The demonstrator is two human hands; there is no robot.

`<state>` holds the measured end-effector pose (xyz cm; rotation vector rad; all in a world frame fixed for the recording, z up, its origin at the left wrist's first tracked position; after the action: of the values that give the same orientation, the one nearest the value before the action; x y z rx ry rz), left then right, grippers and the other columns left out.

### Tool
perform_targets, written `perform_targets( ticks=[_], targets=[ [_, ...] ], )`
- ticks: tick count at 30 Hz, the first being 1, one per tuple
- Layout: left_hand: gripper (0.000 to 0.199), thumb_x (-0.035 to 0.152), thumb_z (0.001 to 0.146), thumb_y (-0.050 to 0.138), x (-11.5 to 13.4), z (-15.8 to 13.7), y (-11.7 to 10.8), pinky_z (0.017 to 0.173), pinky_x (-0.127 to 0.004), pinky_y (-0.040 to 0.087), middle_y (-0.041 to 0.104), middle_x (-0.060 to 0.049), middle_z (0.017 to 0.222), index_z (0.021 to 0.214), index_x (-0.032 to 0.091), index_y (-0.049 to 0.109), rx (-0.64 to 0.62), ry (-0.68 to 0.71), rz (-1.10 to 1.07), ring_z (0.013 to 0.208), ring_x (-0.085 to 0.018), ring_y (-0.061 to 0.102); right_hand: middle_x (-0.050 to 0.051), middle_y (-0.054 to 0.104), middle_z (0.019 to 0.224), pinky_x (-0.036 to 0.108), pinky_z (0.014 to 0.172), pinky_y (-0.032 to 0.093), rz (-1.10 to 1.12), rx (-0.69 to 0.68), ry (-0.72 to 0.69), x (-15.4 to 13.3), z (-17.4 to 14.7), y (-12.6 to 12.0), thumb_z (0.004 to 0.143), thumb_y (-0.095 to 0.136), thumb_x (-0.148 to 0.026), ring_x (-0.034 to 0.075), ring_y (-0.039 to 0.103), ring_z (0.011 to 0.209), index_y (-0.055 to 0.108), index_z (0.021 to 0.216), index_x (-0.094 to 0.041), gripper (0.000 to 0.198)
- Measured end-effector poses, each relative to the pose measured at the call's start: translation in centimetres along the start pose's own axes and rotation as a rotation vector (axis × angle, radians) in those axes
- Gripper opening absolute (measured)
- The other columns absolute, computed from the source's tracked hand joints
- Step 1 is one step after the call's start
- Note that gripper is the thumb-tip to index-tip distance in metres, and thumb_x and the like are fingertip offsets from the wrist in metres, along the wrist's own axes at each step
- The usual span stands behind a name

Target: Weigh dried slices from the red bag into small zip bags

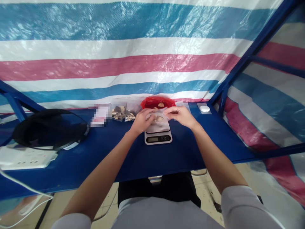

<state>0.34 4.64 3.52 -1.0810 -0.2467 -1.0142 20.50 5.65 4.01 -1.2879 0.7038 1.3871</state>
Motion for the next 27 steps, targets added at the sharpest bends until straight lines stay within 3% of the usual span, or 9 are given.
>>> perform_targets(
  ticks=[4,9,14,18,23,27],
  targets=[
    [0.036,0.040,0.094,0.057,-0.1,1.1,0.2,0.104,-0.038,0.050,0.075,-0.009,0.121,0.118,0.019,0.072,-0.007,-0.161,-0.183,0.112,-0.026,0.069,0.005,0.079,0.098,0.040,0.089,0.058,-0.117,-0.044,-0.073,-1.8,0.7,0.1,0.078,0.073,-0.032,0.024,0.073,0.093,0.082,0.093,-0.022,0.020],
    [0.047,0.059,0.085,0.068,-0.3,1.6,1.3,0.102,-0.041,0.051,0.078,-0.009,0.113,0.108,0.019,0.077,-0.122,-0.356,-0.531,0.109,-0.029,0.070,0.005,0.079,0.098,0.037,0.090,0.055,-0.199,-0.092,-0.160,-3.3,1.4,-0.1,0.083,0.070,-0.032,0.023,0.073,0.093,0.082,0.096,-0.020,0.021],
    [0.045,0.051,0.072,0.085,0.0,1.0,2.5,0.088,-0.037,0.056,0.078,-0.010,0.099,0.100,0.016,0.079,-0.176,-0.573,-0.931,0.090,-0.023,0.072,0.003,0.079,0.094,0.037,0.086,0.055,-0.208,-0.112,-0.172,-2.8,1.8,-0.4,0.082,0.072,-0.037,0.024,0.073,0.088,0.082,0.094,-0.022,0.021],
    [0.034,0.039,0.064,0.091,0.1,0.6,2.7,0.079,-0.031,0.056,0.075,-0.006,0.082,0.084,0.015,0.079,-0.048,-0.594,-1.036,0.074,-0.016,0.068,0.003,0.080,0.095,0.039,0.091,0.055,-0.108,-0.008,-0.136,-1.5,1.8,-0.8,0.079,0.076,-0.039,0.025,0.073,0.092,0.082,0.089,-0.024,0.019],
    [0.032,0.040,0.064,0.091,-0.7,-0.2,3.1,0.085,-0.033,0.057,0.074,-0.003,0.081,0.079,0.016,0.075,0.152,-0.581,-1.091,0.078,-0.015,0.069,0.005,0.079,0.106,0.042,0.102,0.054,0.093,0.198,-0.046,1.1,1.4,-1.2,0.069,0.085,-0.042,0.026,0.072,0.106,0.081,0.094,-0.023,0.031],
    [0.032,0.038,0.063,0.091,-0.9,-1.1,3.4,0.090,-0.035,0.056,0.074,-0.002,0.083,0.079,0.017,0.073,0.304,-0.575,-1.142,0.080,-0.015,0.070,0.005,0.079,0.100,0.041,0.091,0.061,0.337,0.299,0.163,4.2,1.2,-0.5,0.063,0.089,-0.047,0.024,0.074,0.097,0.080,0.096,-0.022,0.043]
  ],
)
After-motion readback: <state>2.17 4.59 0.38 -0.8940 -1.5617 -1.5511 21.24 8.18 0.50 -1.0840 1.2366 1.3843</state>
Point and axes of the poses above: each hand's wrist, its own z-axis towards the middle knuckle, its own y-axis out of the palm, x = y × z, the point moved 6 cm from there along z, towards the middle knuckle
